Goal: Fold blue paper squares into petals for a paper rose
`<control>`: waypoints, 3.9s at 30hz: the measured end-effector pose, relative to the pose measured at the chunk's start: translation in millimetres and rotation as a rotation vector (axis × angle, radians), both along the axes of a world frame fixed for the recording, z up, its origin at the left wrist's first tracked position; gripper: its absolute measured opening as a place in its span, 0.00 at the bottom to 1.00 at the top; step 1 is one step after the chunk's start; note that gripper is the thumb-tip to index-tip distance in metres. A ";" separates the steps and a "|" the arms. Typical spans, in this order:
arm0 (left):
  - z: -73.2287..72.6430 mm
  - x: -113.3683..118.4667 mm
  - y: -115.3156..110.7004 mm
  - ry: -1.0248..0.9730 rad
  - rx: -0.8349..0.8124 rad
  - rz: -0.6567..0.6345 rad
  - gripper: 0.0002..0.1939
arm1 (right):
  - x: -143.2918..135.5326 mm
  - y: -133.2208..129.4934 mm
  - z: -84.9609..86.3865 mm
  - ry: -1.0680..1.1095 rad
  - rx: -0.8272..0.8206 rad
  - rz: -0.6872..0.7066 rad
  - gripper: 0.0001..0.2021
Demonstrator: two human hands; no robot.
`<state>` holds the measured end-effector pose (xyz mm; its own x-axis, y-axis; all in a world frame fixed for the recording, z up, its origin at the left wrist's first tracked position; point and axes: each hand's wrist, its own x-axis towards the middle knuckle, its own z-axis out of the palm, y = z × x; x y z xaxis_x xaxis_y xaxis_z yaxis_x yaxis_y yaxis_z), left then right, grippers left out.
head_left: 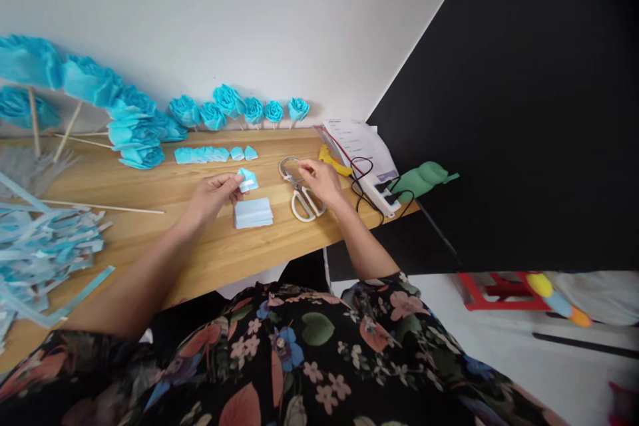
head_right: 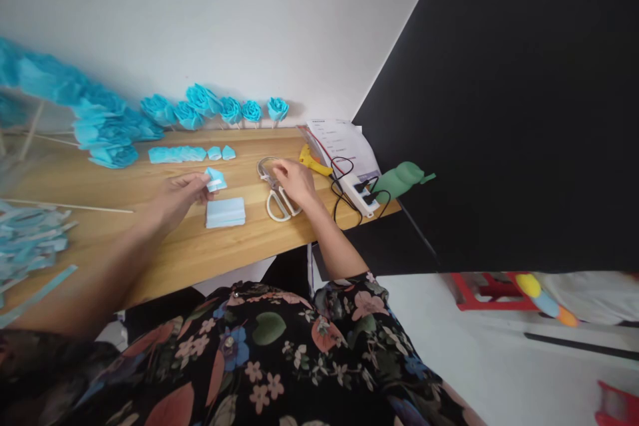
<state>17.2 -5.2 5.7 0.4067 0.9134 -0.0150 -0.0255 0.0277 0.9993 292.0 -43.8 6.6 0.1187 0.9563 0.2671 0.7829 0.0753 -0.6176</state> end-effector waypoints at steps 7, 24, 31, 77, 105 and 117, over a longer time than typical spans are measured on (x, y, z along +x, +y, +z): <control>-6.7 -1.8 2.1 0.031 0.012 -0.004 0.19 | -10.5 -2.4 -9.2 -0.282 -0.041 0.080 0.11; -4.9 -2.4 2.9 0.083 0.021 -0.004 0.20 | -4.3 71.4 40.6 -0.735 -0.388 0.701 0.06; -4.4 -2.5 2.9 0.093 0.012 -0.009 0.22 | -0.4 66.7 30.0 -0.627 -0.230 0.907 0.10; -6.5 -4.9 11.4 0.128 0.024 0.104 0.24 | -74.9 36.1 16.1 0.360 0.047 0.411 0.19; 2.7 -0.9 3.6 0.128 0.086 0.128 0.17 | -76.2 36.8 7.4 0.175 0.037 0.572 0.24; 0.2 -1.1 3.9 0.103 0.129 0.092 0.16 | -77.5 34.8 11.4 0.138 -0.022 0.570 0.28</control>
